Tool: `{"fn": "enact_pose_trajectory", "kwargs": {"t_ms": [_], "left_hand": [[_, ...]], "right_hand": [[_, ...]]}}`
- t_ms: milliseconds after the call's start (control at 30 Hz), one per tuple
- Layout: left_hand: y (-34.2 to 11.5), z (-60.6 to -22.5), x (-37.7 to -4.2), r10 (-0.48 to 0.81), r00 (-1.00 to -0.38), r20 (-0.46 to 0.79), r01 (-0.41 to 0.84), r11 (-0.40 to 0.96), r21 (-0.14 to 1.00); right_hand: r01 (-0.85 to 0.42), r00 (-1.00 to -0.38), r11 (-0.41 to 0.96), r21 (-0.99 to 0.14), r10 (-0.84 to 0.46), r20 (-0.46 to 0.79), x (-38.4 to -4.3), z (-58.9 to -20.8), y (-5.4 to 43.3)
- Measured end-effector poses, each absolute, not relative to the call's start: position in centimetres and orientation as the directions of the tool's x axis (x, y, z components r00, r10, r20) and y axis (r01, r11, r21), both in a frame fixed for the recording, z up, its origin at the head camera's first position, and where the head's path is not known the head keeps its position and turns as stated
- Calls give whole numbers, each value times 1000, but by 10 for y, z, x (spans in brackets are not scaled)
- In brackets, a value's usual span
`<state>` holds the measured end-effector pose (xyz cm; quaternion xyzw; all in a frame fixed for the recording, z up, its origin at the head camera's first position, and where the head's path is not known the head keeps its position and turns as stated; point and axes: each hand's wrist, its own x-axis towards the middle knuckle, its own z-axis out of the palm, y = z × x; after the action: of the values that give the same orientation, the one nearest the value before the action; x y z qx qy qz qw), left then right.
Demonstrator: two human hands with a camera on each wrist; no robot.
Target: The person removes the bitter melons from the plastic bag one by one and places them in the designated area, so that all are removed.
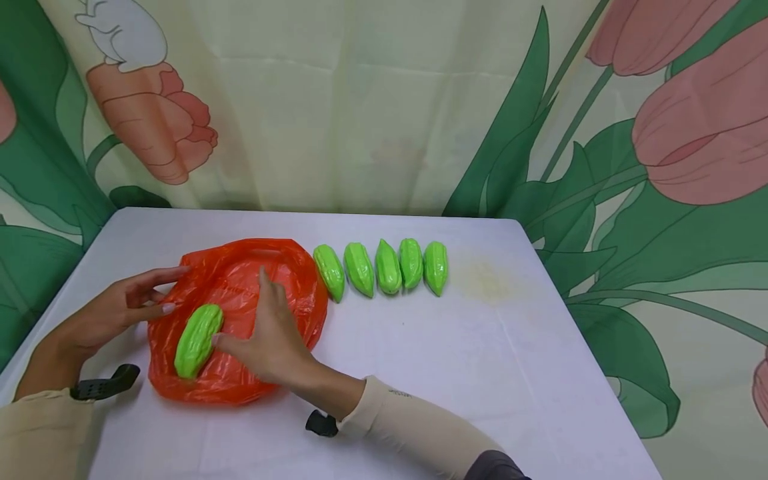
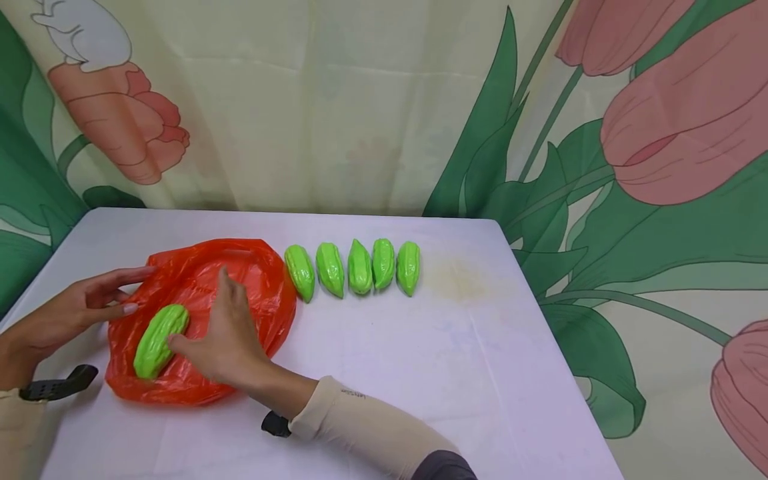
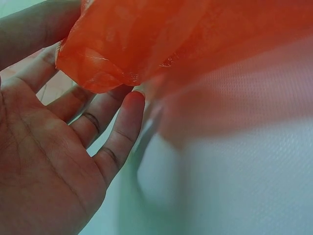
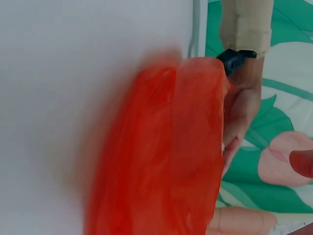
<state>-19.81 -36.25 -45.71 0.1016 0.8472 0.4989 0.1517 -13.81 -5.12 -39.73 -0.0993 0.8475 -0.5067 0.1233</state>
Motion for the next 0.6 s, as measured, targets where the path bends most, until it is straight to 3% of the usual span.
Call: {"fn": "enact_pose_trajectory", "kwargs": {"t_ms": [600], "left_hand": [[-361,-452,-197,330,-931,-158,26,491,871]], "right_hand": [[-3,-921,514,-858,-336,-198,-139,-413,-97]]}}
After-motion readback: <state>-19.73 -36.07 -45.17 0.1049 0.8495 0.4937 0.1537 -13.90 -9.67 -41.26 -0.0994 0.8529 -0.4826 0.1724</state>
